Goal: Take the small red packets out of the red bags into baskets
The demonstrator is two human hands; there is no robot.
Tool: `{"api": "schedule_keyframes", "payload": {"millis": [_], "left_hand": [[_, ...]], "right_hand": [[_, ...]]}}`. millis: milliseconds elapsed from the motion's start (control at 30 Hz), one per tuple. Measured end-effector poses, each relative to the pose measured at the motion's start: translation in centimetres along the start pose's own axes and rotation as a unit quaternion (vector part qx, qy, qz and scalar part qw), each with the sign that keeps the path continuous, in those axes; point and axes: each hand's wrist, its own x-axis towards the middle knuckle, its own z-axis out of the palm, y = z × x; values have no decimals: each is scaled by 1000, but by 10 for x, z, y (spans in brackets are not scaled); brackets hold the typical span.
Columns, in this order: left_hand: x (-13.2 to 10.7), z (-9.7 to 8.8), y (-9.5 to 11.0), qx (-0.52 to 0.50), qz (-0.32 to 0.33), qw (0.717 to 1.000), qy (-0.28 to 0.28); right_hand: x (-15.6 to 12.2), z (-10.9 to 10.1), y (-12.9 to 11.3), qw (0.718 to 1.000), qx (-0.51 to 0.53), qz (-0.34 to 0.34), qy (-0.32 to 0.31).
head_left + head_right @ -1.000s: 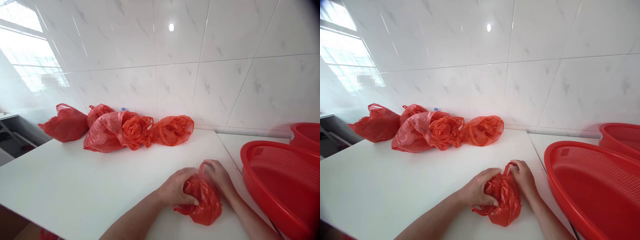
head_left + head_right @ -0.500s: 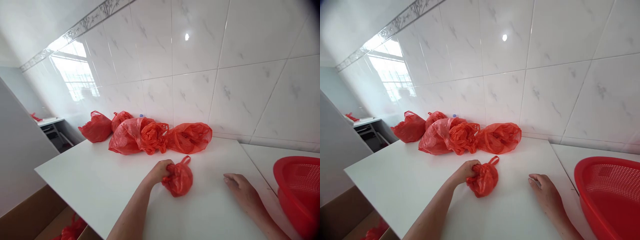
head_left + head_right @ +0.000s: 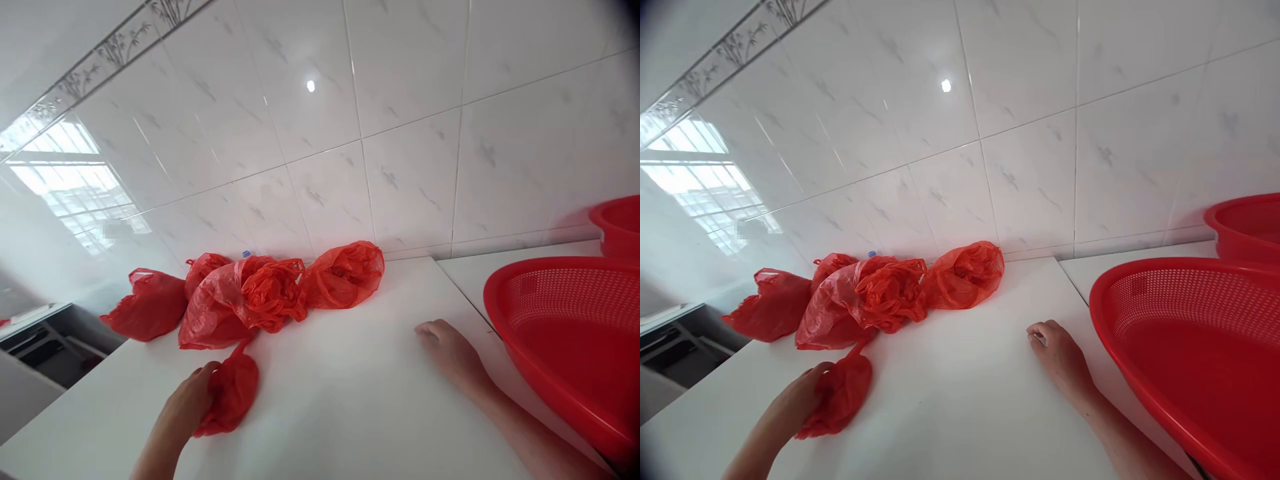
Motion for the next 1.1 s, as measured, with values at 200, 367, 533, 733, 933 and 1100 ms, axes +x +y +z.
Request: {"api": "schedule_keyframes", "payload": {"millis": [200,367,533,733,933,1100], "left_hand": [[-8,8,50,-5,189,962,200],[-4,25,144,-166,353,919,56],[20,35,211,-249,370,895,-25],[62,52,267,-199,405,892,-4],[91,67,293,-49,389,919,30],[95,74,288,99,353,928,63]], "right_hand": [[0,0,-2,1000,-1,2,-2],[0,0,-2,1000,7,-4,-1],[2,-2,-2,999,32,12,3],[2,-5,-3,999,45,16,11],[2,-7,-6,998,54,9,25],[1,-11,-9,998,63,7,20]]}}
